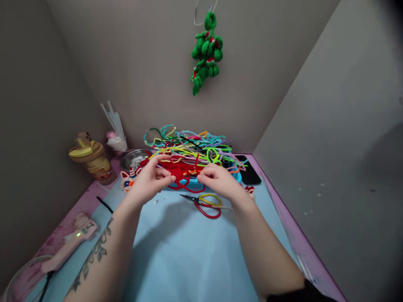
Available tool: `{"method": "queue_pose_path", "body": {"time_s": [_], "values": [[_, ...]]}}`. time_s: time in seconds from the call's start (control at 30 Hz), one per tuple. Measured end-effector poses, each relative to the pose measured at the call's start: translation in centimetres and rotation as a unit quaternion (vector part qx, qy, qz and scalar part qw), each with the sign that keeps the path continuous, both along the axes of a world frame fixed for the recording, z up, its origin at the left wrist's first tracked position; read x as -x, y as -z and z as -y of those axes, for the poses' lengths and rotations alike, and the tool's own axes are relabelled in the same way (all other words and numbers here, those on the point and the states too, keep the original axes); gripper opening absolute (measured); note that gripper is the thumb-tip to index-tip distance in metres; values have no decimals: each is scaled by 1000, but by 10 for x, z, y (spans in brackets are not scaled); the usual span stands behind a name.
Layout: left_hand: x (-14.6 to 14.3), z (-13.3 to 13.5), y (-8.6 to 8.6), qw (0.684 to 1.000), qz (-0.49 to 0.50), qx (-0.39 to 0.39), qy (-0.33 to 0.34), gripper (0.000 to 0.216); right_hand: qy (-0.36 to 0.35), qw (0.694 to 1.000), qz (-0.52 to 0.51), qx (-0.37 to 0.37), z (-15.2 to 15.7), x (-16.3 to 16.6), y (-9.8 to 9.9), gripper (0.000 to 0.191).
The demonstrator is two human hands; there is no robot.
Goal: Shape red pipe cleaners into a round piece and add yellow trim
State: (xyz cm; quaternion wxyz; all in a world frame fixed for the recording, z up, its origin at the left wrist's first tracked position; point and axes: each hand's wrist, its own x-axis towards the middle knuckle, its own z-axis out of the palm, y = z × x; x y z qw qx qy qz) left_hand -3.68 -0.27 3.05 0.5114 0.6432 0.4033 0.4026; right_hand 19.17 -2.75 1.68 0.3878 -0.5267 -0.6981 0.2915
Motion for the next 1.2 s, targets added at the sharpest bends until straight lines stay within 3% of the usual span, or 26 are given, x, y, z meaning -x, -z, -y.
{"method": "queue_pose_path", "body": {"time_s": [0.17, 0.43, 0.6, 0.83, 1.0, 1.2], "values": [[3, -1, 2, 999, -28, -28, 0, 53, -61, 978, 202, -6, 6, -1, 0, 21], [3, 0, 4, 991, -93, -97, 15, 56, -68, 940, 327, 69, 10, 9, 0, 21], [1, 0, 4, 988, -104, -105, 39, 55, -64, 946, 315, 30, 8, 10, 0, 23], [6, -6, 9, 994, -66, -55, 64, 53, -37, 973, 228, -29, 4, 13, -2, 19], [6, -5, 7, 994, -56, -23, 89, 54, 2, 994, 107, -12, 4, 21, 1, 18], [6, -4, 6, 993, -47, -5, 112, 54, 24, 998, -48, 31, 2, 24, 5, 16]]}}
